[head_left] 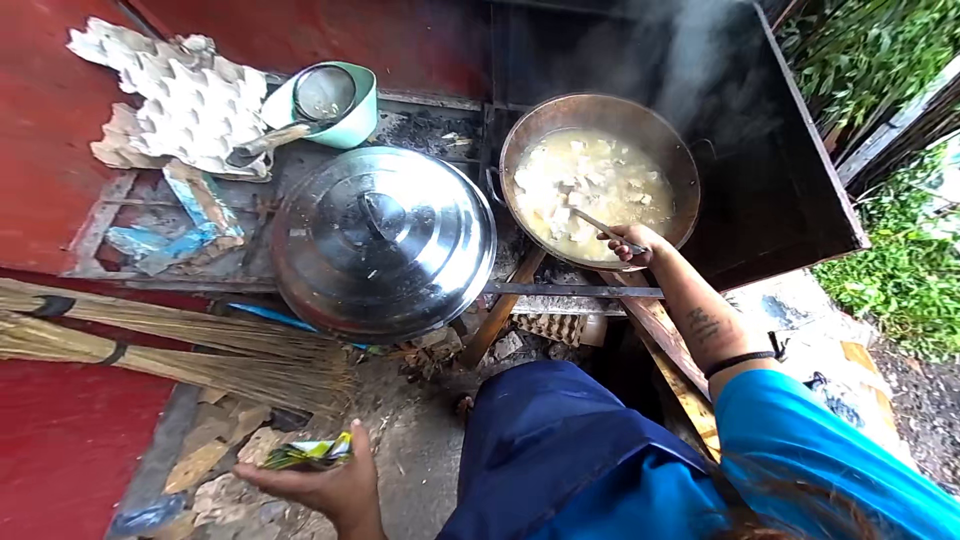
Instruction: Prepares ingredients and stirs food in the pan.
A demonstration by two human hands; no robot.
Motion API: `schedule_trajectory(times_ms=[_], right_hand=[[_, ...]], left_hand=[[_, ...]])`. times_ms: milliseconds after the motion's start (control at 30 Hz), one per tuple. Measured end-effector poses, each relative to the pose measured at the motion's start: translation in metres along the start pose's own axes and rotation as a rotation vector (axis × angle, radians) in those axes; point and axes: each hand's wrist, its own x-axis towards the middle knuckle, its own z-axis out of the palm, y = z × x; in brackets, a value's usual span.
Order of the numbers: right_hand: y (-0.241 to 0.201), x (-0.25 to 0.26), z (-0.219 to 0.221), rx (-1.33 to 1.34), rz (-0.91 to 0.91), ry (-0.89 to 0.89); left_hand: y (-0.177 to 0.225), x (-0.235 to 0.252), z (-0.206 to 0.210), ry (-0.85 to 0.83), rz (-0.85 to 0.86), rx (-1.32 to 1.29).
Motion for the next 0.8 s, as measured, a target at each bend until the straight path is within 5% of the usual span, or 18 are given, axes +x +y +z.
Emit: schedule_trajectory(times_ms=[133, 333, 467, 533, 633, 733, 800], right_hand=[[-0.012, -0.016, -0.003, -0.138, -0.054, 0.052], [-0.032, -0.037, -0.017, -1.079, -0.184, 0.351], [-0.033, -0.077, -0.004, -1.297, -0.114, 0.492], [-0.026, -0.079, -0.012, -1.149, -0.143, 0.466], [-0.008, -0.073, -0.039, -0.471, -0.318, 0.144], [0.006, -0.066, -0.055, 0.227, -0.607, -0.210], [0.004, -0.060, -0.060, 0.366, -0.858, -0.268]], left_hand=[[-0.003, 0.000, -0.005, 0.015, -0.007, 0.013], [0.000, -0.001, 0.000, 0.009, 0.003, 0.008], [-0.001, 0.001, 0.005, 0.004, -0.008, -0.010], [-0.002, 0.002, 0.007, 0.002, -0.005, -0.024], [-0.004, 0.003, 0.010, -0.007, 0.014, -0.021], [-0.002, 0.007, 0.014, -0.030, 0.024, -0.014], [0.004, 0.012, 0.016, -0.043, 0.047, -0.013]])
